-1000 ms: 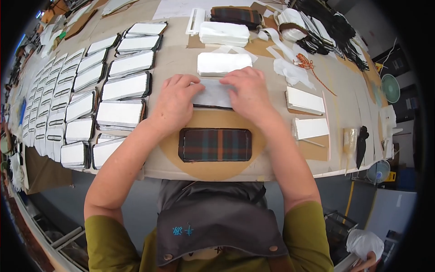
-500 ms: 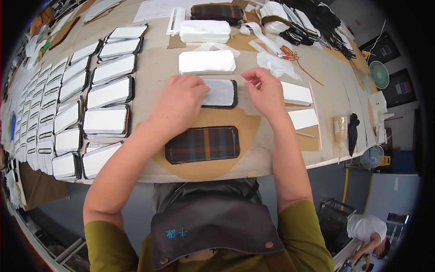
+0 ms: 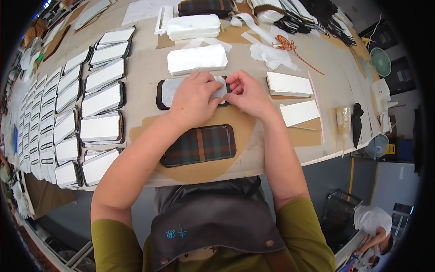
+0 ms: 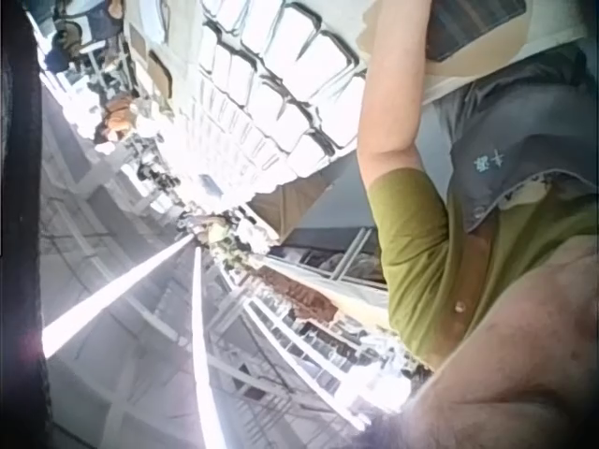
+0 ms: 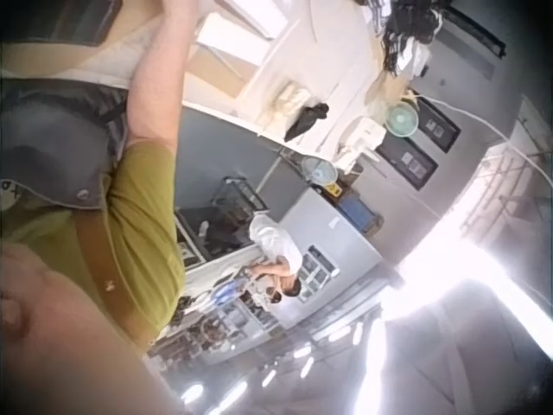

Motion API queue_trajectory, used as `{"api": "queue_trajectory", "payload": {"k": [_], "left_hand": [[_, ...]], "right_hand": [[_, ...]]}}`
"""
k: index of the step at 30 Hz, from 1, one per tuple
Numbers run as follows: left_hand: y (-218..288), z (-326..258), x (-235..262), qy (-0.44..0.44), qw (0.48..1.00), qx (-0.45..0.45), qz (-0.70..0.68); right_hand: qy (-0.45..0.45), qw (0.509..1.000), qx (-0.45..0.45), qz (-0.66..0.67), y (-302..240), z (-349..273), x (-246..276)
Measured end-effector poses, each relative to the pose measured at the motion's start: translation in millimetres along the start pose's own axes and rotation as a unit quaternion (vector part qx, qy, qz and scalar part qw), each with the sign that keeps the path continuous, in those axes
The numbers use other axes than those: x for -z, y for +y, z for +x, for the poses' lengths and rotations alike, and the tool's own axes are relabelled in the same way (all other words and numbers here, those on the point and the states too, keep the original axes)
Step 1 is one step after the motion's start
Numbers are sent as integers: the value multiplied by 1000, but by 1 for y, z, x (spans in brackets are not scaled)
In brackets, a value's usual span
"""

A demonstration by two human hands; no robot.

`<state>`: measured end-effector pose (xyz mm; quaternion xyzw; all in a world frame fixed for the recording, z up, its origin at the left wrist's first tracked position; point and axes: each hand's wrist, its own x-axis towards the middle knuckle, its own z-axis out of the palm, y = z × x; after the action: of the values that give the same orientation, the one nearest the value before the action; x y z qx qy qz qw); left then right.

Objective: Applying glue and attaching white padding to the back of leather components at a workshop station.

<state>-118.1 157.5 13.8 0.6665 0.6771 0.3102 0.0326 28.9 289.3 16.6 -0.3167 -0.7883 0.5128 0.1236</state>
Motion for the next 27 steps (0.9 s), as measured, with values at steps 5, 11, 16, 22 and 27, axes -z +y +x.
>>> {"api": "queue_trajectory", "payload": {"k": [5, 11, 16, 22, 27], "left_hand": [[3, -1, 8, -17, 999, 28, -12], [4, -2, 7, -28, 996, 73, -32], [2, -3, 9, -30, 998, 50, -24], [3, -11, 13, -20, 998, 9, 60], [20, -11, 29, -23, 997, 75, 18]], "right_hand": [[-19, 1000, 8, 1, 4, 3, 1], [35, 995, 5, 88, 9, 11, 4], [166, 980, 64, -89, -4, 28, -22], [224, 968, 111, 5, 3, 31, -7], [241, 936, 118, 226, -9, 7, -4]]}}
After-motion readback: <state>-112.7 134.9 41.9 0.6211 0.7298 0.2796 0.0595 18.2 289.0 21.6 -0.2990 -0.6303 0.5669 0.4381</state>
